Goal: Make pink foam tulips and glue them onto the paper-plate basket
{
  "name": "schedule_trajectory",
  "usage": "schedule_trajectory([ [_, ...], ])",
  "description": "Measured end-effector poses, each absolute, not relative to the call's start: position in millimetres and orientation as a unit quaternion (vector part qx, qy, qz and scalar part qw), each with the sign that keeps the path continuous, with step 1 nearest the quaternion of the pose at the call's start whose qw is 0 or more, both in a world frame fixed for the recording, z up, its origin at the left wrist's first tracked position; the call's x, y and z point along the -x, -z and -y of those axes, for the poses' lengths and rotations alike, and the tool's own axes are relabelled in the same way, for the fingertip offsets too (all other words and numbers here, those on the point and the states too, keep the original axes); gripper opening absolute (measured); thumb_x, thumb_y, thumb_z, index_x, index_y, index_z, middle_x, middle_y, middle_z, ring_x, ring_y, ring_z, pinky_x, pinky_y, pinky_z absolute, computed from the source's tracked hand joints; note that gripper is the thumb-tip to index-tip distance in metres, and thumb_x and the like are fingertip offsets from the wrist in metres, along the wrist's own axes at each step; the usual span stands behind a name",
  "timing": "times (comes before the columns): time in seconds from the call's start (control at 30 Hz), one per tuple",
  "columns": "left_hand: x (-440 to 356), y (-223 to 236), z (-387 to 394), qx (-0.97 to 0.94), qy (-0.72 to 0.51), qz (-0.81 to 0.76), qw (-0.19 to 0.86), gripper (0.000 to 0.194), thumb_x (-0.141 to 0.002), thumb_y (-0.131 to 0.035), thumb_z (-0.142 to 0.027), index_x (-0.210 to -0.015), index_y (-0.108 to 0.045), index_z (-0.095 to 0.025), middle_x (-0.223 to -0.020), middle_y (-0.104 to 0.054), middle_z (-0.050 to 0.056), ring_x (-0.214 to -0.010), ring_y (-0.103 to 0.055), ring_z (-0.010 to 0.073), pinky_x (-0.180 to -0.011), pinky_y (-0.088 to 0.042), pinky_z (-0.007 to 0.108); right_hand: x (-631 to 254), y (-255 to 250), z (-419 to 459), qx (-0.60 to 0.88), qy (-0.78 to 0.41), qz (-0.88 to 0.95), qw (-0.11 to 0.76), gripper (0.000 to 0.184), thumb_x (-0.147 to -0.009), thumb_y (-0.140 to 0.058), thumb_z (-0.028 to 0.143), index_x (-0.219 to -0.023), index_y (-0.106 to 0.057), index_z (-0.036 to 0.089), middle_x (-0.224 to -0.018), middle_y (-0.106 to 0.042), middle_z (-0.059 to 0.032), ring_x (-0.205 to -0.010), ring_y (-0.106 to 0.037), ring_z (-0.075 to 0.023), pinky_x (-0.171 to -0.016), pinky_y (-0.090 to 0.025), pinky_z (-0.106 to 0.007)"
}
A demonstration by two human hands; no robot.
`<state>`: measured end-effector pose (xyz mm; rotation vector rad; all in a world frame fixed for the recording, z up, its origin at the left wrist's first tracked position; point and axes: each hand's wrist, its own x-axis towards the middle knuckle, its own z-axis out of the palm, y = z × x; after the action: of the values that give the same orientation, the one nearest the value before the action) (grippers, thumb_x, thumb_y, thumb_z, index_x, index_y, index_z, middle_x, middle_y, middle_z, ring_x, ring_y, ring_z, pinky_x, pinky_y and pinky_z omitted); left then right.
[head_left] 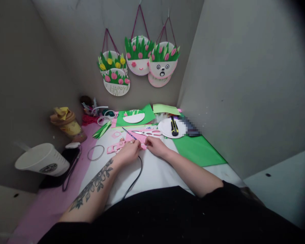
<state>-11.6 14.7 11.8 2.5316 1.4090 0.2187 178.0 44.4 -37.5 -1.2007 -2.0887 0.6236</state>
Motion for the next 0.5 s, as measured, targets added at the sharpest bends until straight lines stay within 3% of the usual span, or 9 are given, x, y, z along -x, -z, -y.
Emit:
schedule_trajectory([
  [0.2, 12, -12, -14, -0.862, -0.076, -0.485, 0.123, 0.017, -0.09, -0.036, -0.022, -0.097, -0.052, -0.019, -0.099, -0.062, 0.01, -0.094, -0.057, 0.025, -0.082, -0.041, 0.037, -177, 39, -44, 0.466, -0.228, 0.788, 0.332, 0.02, -0.069, -0.049, 0.004, -0.081, -0.054, 0.019, -0.073, -0.058, 0.0014, -0.068, -0.051, -0.0137, -0.064, -0.036, -0.023],
  [0.5, 9, -15, -14, -0.871, -0.068, -0.475, 0.107, 0.018, -0.087, -0.037, -0.016, -0.094, -0.053, -0.018, -0.097, -0.062, 0.011, -0.092, -0.057, 0.0249, -0.08, -0.041, 0.035, -164, 46, -52, 0.542, -0.273, 0.728, 0.321, 0.025, -0.068, -0.053, 0.009, -0.09, -0.05, 0.021, -0.065, -0.056, 0.0054, -0.059, -0.053, -0.0124, -0.057, -0.034, -0.022],
])
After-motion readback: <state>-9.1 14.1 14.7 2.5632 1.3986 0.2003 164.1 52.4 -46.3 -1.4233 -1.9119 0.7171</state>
